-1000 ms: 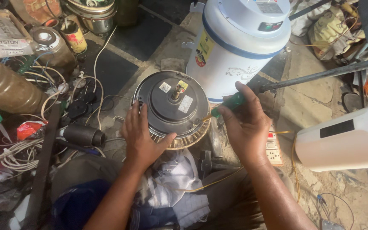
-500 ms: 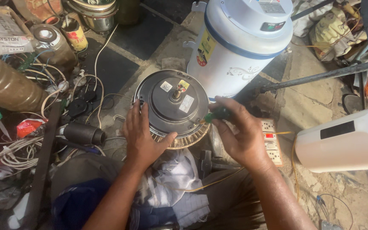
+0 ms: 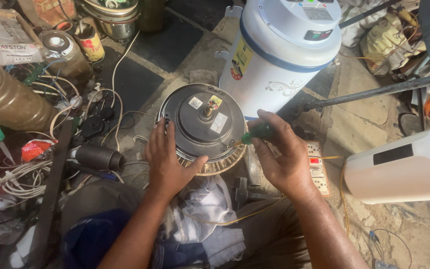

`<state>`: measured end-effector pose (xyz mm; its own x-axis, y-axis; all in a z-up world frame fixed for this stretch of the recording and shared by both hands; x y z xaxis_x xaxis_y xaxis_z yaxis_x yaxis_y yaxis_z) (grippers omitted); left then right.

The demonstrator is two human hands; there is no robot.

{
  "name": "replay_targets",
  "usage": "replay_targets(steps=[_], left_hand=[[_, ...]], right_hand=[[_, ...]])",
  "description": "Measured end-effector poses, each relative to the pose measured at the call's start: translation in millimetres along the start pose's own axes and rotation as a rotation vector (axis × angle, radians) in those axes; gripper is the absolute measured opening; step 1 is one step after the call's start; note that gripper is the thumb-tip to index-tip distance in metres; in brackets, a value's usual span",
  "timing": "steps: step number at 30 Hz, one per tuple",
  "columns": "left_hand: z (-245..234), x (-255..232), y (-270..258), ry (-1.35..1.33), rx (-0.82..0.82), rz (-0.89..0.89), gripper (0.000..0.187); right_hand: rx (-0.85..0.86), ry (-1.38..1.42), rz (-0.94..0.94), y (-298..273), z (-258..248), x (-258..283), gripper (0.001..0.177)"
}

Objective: The person sits on the floor and works on a circular electric motor. They use a screwdriver to pry at the edges of the motor casing and a hammer to tap the central shaft, attempting to disassemble or adjust the component.

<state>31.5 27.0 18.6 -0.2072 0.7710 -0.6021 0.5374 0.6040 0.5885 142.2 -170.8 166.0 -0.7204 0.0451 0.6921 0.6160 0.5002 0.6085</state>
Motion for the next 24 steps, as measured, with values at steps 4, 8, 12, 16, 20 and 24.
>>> replay_targets(steps=[4, 8, 12, 16, 20, 24], left_hand=[[0, 1, 0, 0.011, 0.021, -0.012, 0.115], [0, 1, -2, -0.002, 0.000, 0.008, 0.115], [1, 3, -2, -0.002, -0.005, 0.011, 0.114], [2, 3, -4, 0.009, -0.020, 0.019, 0.114], [3, 4, -4, 0.008, -0.009, 0.011, 0.115], [3, 5, -2, 0.011, 0.007, 0.006, 0.114]], right_hand=[[-0.070, -0.051, 0.054, 3, -1, -4, 0.053], [-0.260, -0.417, 0.045, 14, -7, -9, 0.050], [-0.306, -0.415, 0.018, 16, -11, -12, 0.050], [-0.375, -0.379, 0.137, 9, -17, -23, 0.052], [-0.450, -0.311, 0.207, 5, -19, -33, 0.048], [-0.409, -0.287, 0.179, 9, -15, -32, 0.046]])
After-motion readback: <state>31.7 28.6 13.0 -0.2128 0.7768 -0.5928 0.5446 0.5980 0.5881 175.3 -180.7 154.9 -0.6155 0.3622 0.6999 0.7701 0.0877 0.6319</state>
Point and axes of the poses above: each hand's wrist, its own y-axis towards the middle knuckle, its own z-axis out of the palm, x = y × z, the point moved 5 cm from there along y, towards the middle knuckle, and after that the axes turned 12 degrees about -x, right-handed, at the moved point
